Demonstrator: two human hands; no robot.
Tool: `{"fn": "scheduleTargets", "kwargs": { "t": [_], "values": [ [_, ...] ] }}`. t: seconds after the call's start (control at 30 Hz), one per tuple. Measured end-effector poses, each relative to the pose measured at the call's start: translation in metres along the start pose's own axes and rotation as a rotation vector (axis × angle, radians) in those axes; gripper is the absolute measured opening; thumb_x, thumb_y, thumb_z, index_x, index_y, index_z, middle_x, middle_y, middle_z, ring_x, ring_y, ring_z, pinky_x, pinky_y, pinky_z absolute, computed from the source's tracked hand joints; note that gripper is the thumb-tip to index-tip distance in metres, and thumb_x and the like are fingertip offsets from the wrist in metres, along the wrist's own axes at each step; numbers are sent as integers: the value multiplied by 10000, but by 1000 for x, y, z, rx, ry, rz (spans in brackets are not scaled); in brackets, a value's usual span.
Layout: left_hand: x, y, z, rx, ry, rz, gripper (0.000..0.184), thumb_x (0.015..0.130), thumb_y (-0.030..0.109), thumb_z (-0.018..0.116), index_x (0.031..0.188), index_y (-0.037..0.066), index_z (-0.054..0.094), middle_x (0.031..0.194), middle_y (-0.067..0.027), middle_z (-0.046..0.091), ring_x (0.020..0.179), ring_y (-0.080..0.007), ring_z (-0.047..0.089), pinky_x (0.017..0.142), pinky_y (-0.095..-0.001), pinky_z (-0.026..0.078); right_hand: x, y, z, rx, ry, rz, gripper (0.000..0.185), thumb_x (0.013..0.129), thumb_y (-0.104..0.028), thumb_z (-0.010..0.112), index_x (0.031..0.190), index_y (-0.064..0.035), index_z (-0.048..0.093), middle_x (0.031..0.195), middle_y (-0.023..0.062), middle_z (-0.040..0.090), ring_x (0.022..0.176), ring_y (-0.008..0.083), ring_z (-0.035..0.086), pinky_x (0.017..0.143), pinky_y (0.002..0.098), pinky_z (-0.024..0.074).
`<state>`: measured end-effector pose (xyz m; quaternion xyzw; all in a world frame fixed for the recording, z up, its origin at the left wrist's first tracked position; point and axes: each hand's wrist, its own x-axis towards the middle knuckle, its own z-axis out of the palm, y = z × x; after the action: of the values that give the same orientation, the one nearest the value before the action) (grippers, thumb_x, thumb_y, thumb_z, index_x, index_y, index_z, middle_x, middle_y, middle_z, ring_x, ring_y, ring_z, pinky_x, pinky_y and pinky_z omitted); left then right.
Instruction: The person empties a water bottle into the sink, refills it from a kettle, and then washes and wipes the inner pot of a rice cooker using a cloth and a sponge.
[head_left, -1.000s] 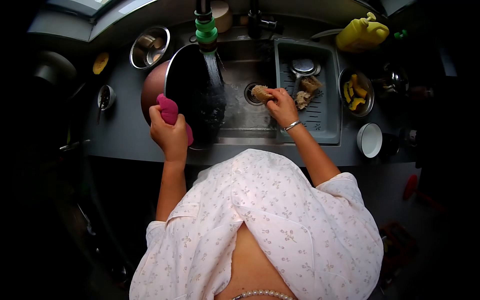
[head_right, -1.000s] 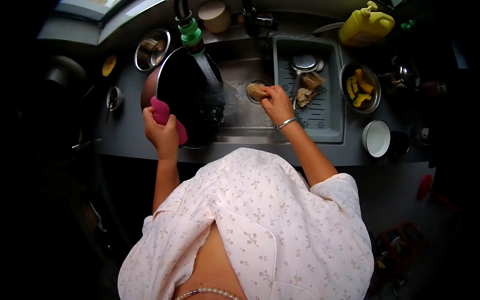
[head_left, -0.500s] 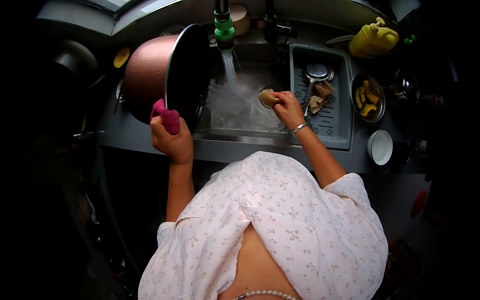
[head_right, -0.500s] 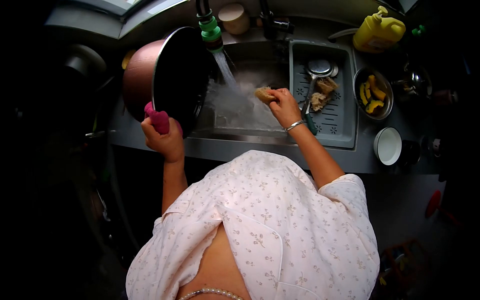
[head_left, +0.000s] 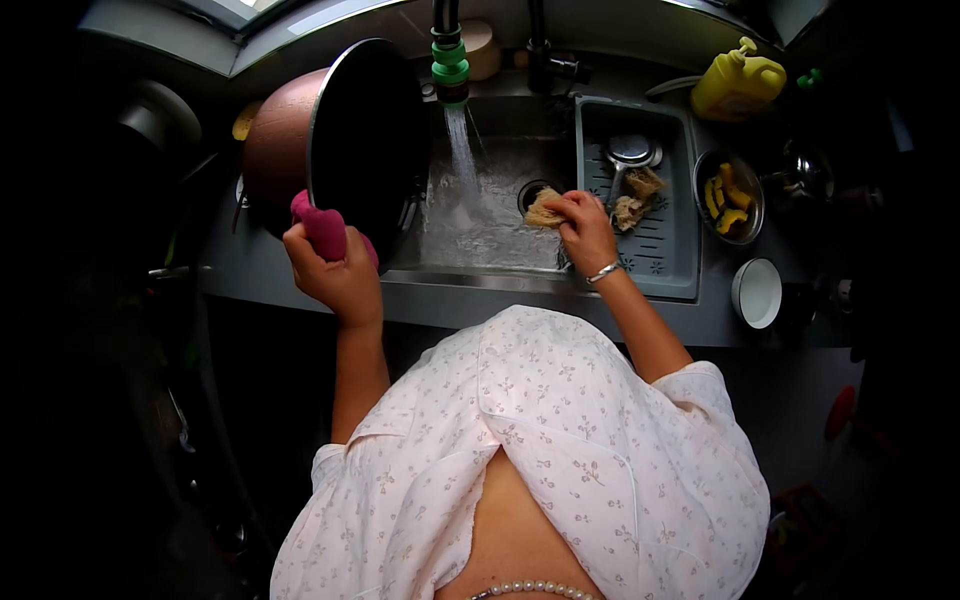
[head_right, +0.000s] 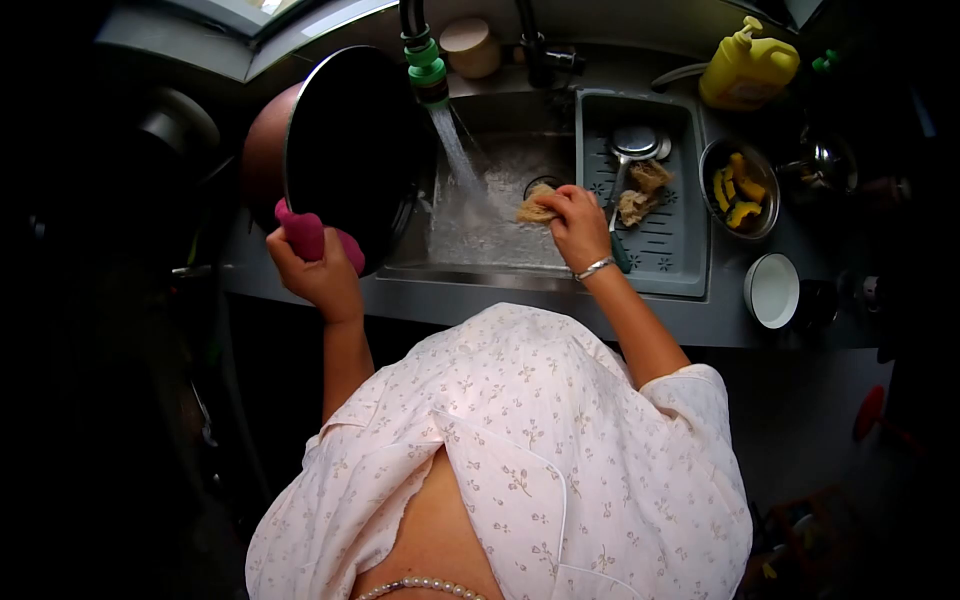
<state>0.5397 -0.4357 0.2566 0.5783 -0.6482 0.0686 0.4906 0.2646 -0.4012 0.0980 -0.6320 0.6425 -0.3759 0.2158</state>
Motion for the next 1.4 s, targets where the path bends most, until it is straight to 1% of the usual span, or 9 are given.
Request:
{"fn": "scheduleTargets", "kwargs": {
  "t": [0.3, 0.5, 0.57, 0.7, 0.77, 0.83, 1.0, 1.23, 1.4],
  "values": [
    [7, -25, 29, -709, -81, -694, 250, 698, -66, 554, 886, 80, 480, 773, 4, 515, 659, -92, 496, 626, -237, 446, -57, 56, -55, -173, 185, 258, 324, 725, -38, 553, 1014, -110, 681, 1063, 101, 567, 1019, 306, 531, 906, 377, 440],
    [8, -41, 31, -915, -251, -872, 301, 671, -97, 541, 911, 81, 501, 756, 5, 525, 656, -95, 517, 606, -235, 457, -52, 74, -62, -474, 66, 237, 408, 784, -175, 644, 1186, -131, 597, 1195, 129, 550, 1139, 314, 508, 971, 358, 408],
    [7, -62, 35, -956, -335, -855, 337, 669, -76, 542, 975, 64, 523, 782, -1, 540, 681, -103, 531, 638, -233, 460, -8, 66, -57, 141, 62, 183, 502, 780, -340, 704, 1197, -89, 584, 1192, 122, 556, 1096, 304, 547, 930, 371, 442],
    [25, -83, 37, -1051, -551, -797, 448, 670, -46, 533, 1113, 18, 545, 847, -19, 583, 749, -113, 555, 707, -231, 464, 84, -1, -48, 328, -45, 189, 620, 783, -469, 712, 1189, -26, 560, 1103, 132, 598, 956, 189, 608, 802, 310, 488],
    [31, -95, 40, -1069, -592, -793, 516, 669, -42, 522, 1183, 5, 526, 886, -28, 596, 778, -117, 569, 731, -228, 471, 119, -32, -48, 266, -195, 202, 611, 769, -467, 732, 1150, -18, 569, 969, 104, 632, 871, 171, 604, 759, 283, 474],
    [39, -100, 44, -1152, -628, -866, 374, 664, -64, 535, 1018, 55, 540, 838, -1, 569, 722, -109, 553, 674, -222, 476, 143, -31, -30, 355, -188, 168, 406, 754, -383, 768, 911, -59, 580, 745, -1, 564, 698, 80, 504, 640, 238, 411],
    [23, -165, 71, -1096, -641, -1009, 383, 852, 210, 692, 1155, 57, 514, 964, -33, 592, 869, -118, 586, 778, -273, 503, 137, -58, -13, 732, -170, 375, 128, 785, -149, 689, 820, -96, 577, 724, -48, 533, 650, 62, 466, 630, 208, 376],
    [-3, -194, 48, -1086, -322, -1265, 298, 909, 237, 613, 1143, 65, 548, 1051, -70, 615, 980, -193, 607, 855, -330, 511, 88, -96, -22, 900, 114, 661, 127, 760, -64, 610, 884, -77, 586, 761, 5, 579, 681, 98, 546, 619, 244, 466],
    [-29, -181, 25, -1205, -493, -1510, 322, 926, 275, 584, 1152, 50, 547, 1101, -96, 609, 1006, -218, 598, 877, -363, 500, 59, -115, -2, 918, 247, 762, 126, 753, -56, 617, 839, -87, 530, 617, -9, 542, 377, 88, 462, 281, 207, 291]
  ]
}}
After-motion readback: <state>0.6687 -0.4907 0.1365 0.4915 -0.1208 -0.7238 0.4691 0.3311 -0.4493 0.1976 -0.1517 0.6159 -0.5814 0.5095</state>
